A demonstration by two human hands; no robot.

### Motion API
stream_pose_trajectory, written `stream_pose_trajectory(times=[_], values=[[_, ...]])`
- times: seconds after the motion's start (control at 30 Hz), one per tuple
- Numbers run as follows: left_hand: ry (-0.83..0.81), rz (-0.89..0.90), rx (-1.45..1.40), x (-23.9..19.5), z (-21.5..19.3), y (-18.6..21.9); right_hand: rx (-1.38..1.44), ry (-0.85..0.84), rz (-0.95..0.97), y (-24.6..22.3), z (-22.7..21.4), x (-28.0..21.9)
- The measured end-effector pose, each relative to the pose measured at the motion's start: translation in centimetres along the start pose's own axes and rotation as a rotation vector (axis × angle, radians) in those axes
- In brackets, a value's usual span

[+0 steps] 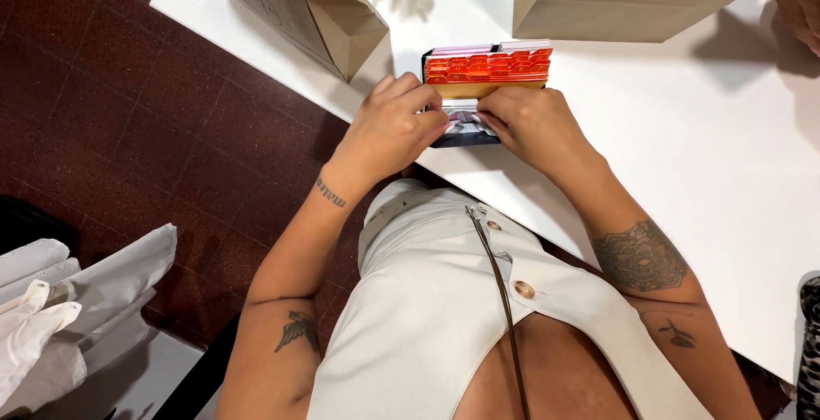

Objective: The person is packing items into paper bags, folding the tops, and applying heart-shaped stickers to seal them.

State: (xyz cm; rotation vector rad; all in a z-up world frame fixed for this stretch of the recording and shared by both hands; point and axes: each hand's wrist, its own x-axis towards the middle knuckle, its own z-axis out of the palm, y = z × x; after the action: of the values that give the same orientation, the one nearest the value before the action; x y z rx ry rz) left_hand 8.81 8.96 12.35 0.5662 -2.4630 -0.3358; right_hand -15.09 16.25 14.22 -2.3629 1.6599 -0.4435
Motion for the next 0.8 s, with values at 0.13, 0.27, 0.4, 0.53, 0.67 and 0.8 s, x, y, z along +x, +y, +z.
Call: stream_pose_trajectory(times=[0.13, 0.27, 0.4, 0.53, 0.67, 0.8], values=[[0.082, 0.007, 0.071, -0.1, 2.0, 0.2, 0.075, -0.063, 0.055, 0.3, 0.3, 0.5], [0.153, 0.003, 0.107, 0.2, 1.8, 0.9, 0.102, 0.044, -0.034, -1.1, -1.4, 1.0], [0.188, -0.013, 0.087, -0.4, 2.1, 0.4, 0.098, 0.087, -0.112, -0.6, -0.5, 1.4], [0.199, -0.072, 0.057, -0.8, 2.1, 0.0, 0.049, 0.097, -0.197, -0.5, 0.9, 2.0], [0.189, -0.047, 0.056, -0.7, 1.0, 0.3, 0.029, 0.124, -0.286, -1.0, 0.6, 2.4], [0.188, -0.038, 0.048, -1.0, 1.4, 0.3, 0.006, 0.169, -0.319, -1.3, 0.7, 2.3]])
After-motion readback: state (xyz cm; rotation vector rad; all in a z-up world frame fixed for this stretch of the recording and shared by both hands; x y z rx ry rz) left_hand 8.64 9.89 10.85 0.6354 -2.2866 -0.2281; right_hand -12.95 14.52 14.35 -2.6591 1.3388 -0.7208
